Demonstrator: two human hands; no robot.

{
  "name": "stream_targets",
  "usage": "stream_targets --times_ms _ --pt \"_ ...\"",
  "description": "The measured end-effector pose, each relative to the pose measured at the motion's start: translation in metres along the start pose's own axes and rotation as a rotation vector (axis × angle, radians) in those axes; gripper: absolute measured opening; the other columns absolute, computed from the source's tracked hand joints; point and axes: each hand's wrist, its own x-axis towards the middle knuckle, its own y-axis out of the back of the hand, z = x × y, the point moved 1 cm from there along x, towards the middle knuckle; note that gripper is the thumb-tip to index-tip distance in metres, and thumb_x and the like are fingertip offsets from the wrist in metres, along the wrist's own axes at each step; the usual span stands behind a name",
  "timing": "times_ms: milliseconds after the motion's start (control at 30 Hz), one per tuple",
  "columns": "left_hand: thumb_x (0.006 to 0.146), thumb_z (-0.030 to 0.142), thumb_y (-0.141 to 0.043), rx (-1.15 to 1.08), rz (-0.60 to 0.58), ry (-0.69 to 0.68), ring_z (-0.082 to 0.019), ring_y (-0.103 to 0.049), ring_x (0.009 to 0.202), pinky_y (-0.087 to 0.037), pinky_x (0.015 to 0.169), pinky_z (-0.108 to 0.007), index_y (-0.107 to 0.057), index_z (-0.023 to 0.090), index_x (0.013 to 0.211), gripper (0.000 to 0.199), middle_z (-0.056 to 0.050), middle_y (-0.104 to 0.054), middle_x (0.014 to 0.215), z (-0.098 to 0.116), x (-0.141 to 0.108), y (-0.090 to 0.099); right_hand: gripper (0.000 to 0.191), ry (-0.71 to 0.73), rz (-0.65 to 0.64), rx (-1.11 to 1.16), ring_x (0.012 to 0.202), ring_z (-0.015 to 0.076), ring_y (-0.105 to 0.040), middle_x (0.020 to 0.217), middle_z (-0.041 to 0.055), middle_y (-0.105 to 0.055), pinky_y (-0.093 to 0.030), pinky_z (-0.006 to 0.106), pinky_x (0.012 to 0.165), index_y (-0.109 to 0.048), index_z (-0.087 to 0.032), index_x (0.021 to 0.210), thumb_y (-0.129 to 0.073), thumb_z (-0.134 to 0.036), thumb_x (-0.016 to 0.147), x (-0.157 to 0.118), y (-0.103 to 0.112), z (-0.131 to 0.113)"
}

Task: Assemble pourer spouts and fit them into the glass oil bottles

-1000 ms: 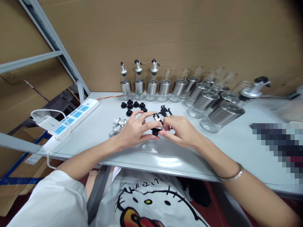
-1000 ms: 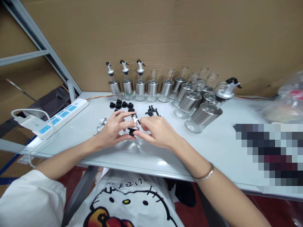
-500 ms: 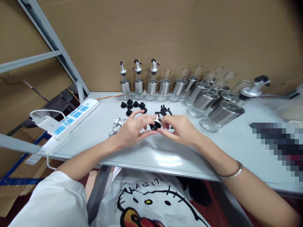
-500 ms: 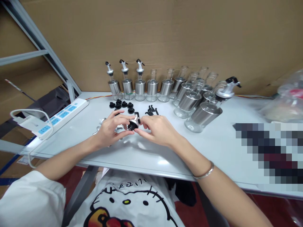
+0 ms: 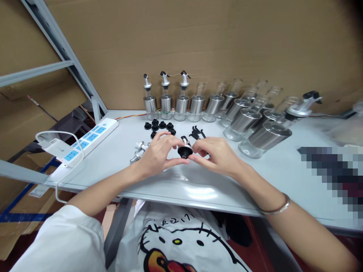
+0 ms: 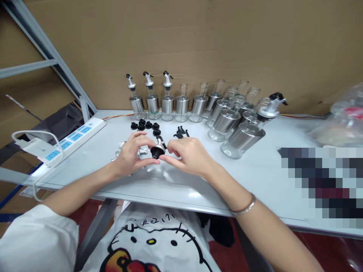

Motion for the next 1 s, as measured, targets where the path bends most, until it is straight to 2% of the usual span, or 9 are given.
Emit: stream_targets --times_ms 100,267,433,600,800,1000 --pt "0.091 0.057 -0.049 0.025 -0.043 0.005 -0.016 -0.064 0.072 -0.047 0.09 -0.04 -0.049 0.02 0.107 0.039 -0.001 -0.068 0.083 0.0005 0.0002 0.0004 0.034 -0.004 -0.006 0.007 0.048 0.0112 -0.044 0.052 -0.0025 -0.051 -0.032 0.024 0.053 -0.052 -0.019 0.072 -0.045 -0.043 0.094 0.0002 0.0003 -0.0026" --pt "0.096 0.046 -0.047 -0.009 -0.116 -0.039 -0.016 -0.064 0.081 -0.047 0.087 -0.037 -0.048 0.02 0.107 0.028 -0.003 -0.068 0.089 0.0042 0.0033 0.0026 0.023 -0.013 -0.058 0.07 0.05 0.0111 -0.049 0.058 -0.0029 -0.055 -0.036 0.024 0.056 -0.056 -0.018 0.088 -0.045 -0.038 0.091 0.0 -0.0017 -0.0042" --pt "0.095 0.041 -0.052 -0.033 -0.08 -0.056 -0.016 -0.06 0.079 -0.05 0.078 -0.033 -0.045 0.02 0.108 0.026 -0.003 -0.064 0.088 0.0045 0.004 0.002 0.016 -0.021 -0.075 0.113 0.048 0.0109 -0.048 0.057 -0.0037 -0.053 -0.035 0.023 0.054 -0.053 -0.018 0.082 -0.045 -0.031 0.088 -0.0005 -0.004 -0.005" --pt "0.092 0.048 -0.053 -0.022 -0.062 -0.021 -0.015 -0.059 0.076 -0.049 0.075 -0.031 -0.046 0.019 0.106 0.033 -0.002 -0.062 0.083 0.0036 0.0043 0.0015 0.019 -0.05 -0.082 0.128 0.049 0.0104 -0.047 0.056 -0.004 -0.051 -0.034 0.023 0.054 -0.051 -0.019 0.075 -0.046 -0.032 0.088 -0.0011 -0.0052 -0.0048" --pt "0.091 0.051 -0.052 -0.004 -0.061 -0.028 -0.015 -0.059 0.075 -0.046 0.076 -0.03 -0.051 0.017 0.101 0.036 -0.002 -0.065 0.081 0.005 0.0079 0.0037 0.018 -0.013 0.022 0.097 0.055 0.0128 -0.051 0.061 -0.0014 -0.053 -0.036 0.024 0.055 -0.055 -0.017 0.081 -0.05 -0.034 0.086 0.0003 -0.0033 -0.0073" --pt "0.091 0.05 -0.054 -0.02 -0.115 -0.024 -0.016 -0.06 0.079 -0.047 0.075 -0.03 -0.054 0.015 0.103 0.037 -0.004 -0.067 0.085 0.0038 0.0063 0.0031 0.018 -0.101 -0.039 0.169 0.054 0.0118 -0.048 0.06 -0.0022 -0.052 -0.035 0.024 0.056 -0.048 -0.019 0.073 -0.047 -0.033 0.084 0.0007 -0.0052 -0.0081"
